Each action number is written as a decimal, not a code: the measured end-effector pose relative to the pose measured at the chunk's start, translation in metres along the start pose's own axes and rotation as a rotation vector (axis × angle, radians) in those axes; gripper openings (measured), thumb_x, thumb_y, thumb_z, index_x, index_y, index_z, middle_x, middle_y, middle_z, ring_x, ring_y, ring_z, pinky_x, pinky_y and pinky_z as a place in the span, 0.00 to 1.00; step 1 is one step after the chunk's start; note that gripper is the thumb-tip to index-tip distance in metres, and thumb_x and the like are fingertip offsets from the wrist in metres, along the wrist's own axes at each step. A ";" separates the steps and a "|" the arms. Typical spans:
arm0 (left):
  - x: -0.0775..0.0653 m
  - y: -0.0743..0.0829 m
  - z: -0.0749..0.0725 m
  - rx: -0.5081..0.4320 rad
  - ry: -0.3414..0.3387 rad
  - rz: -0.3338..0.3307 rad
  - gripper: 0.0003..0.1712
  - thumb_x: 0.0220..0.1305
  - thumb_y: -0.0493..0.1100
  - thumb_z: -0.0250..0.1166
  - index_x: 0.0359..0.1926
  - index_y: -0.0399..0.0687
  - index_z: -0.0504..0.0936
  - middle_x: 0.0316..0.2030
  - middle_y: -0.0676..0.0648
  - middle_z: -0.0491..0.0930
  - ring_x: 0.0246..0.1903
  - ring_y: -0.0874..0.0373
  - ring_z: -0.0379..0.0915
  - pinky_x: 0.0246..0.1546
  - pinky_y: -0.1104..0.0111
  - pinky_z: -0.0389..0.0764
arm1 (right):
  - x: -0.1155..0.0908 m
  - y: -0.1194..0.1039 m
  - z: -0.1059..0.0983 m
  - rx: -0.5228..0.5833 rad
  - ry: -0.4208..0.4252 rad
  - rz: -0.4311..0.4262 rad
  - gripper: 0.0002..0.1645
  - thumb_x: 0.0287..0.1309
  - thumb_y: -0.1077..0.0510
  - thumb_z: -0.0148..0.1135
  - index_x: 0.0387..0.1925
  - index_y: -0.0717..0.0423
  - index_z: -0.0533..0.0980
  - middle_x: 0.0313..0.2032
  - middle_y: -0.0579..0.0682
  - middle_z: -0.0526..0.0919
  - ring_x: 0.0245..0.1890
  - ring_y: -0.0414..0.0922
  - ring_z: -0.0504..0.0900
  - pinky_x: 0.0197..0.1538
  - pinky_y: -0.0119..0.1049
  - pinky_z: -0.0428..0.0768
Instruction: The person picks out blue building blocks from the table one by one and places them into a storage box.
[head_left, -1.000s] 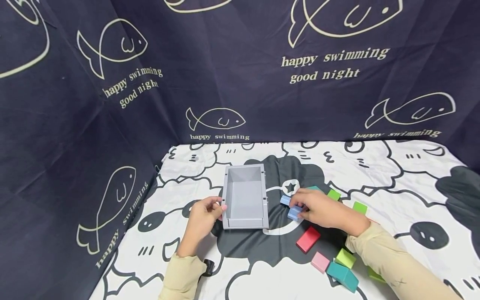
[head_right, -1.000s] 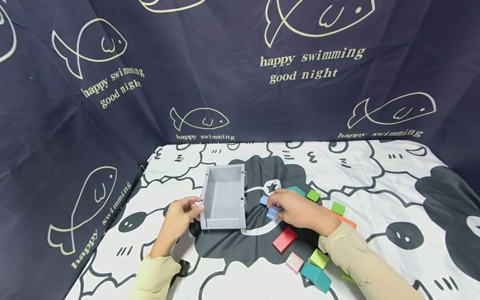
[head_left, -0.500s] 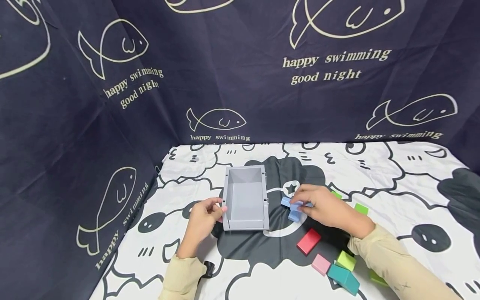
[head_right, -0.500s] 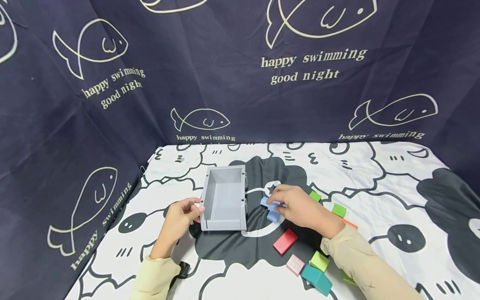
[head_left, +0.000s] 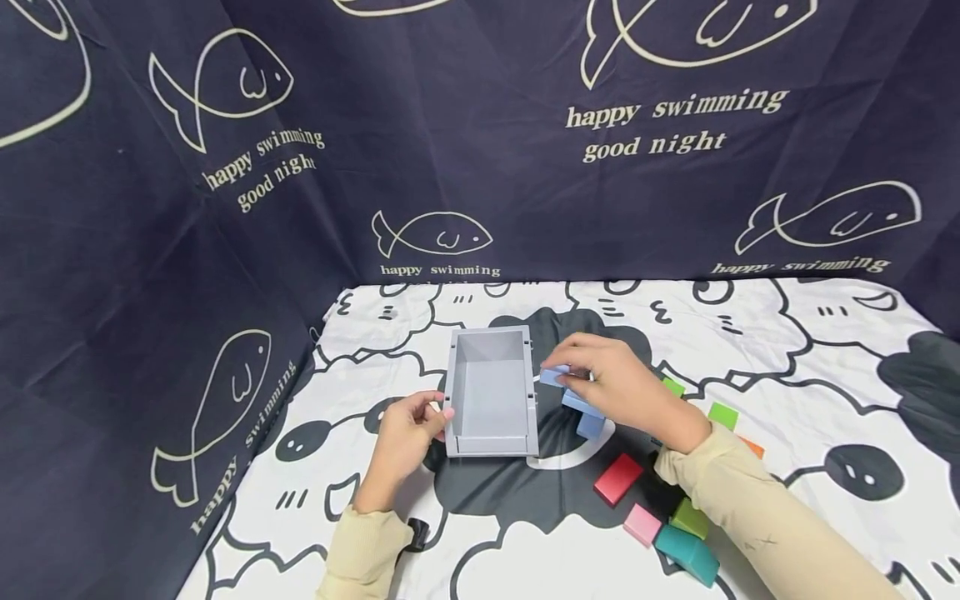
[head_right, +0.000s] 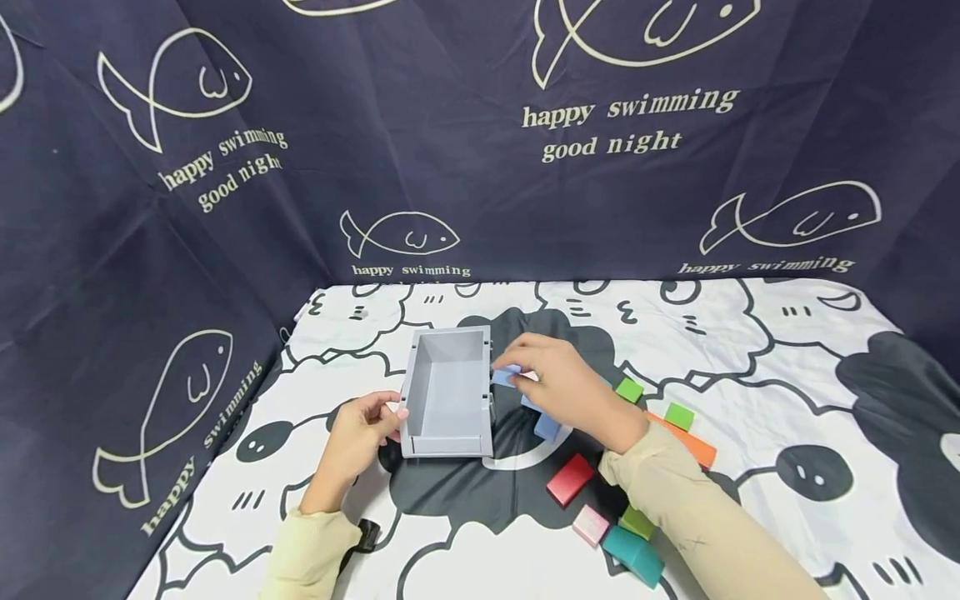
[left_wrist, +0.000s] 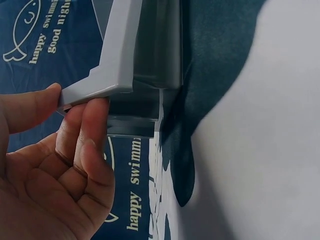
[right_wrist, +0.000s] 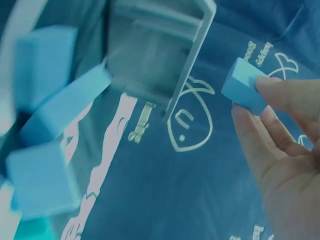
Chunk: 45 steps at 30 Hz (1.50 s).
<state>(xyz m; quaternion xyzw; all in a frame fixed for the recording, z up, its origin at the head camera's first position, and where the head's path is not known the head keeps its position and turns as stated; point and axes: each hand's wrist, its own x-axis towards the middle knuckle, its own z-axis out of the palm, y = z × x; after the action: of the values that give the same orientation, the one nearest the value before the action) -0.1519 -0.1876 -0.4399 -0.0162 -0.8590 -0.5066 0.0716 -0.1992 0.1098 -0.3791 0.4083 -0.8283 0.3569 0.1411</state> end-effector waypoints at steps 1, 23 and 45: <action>0.000 0.000 0.000 0.004 0.000 -0.001 0.12 0.57 0.37 0.68 0.43 0.39 0.82 0.16 0.45 0.78 0.18 0.51 0.77 0.16 0.72 0.68 | 0.004 -0.002 0.002 0.005 0.003 0.001 0.17 0.46 0.71 0.67 0.38 0.53 0.84 0.38 0.43 0.82 0.34 0.35 0.78 0.30 0.39 0.81; -0.001 0.000 -0.002 0.016 -0.010 0.018 0.11 0.57 0.38 0.68 0.41 0.38 0.82 0.15 0.43 0.79 0.16 0.50 0.77 0.16 0.72 0.67 | 0.043 -0.020 0.078 -0.007 -0.239 -0.055 0.15 0.47 0.70 0.67 0.39 0.57 0.83 0.37 0.47 0.83 0.35 0.38 0.79 0.38 0.35 0.81; 0.001 0.000 -0.002 -0.026 -0.035 0.009 0.13 0.57 0.36 0.67 0.43 0.35 0.81 0.16 0.42 0.78 0.15 0.56 0.77 0.14 0.74 0.65 | 0.046 -0.026 0.103 -0.139 -0.377 -0.108 0.15 0.45 0.71 0.66 0.37 0.56 0.85 0.35 0.47 0.85 0.36 0.37 0.79 0.41 0.34 0.81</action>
<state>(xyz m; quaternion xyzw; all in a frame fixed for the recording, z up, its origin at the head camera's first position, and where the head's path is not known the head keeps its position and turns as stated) -0.1523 -0.1891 -0.4393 -0.0301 -0.8535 -0.5169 0.0586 -0.2020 -0.0002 -0.4147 0.5009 -0.8395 0.2082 0.0301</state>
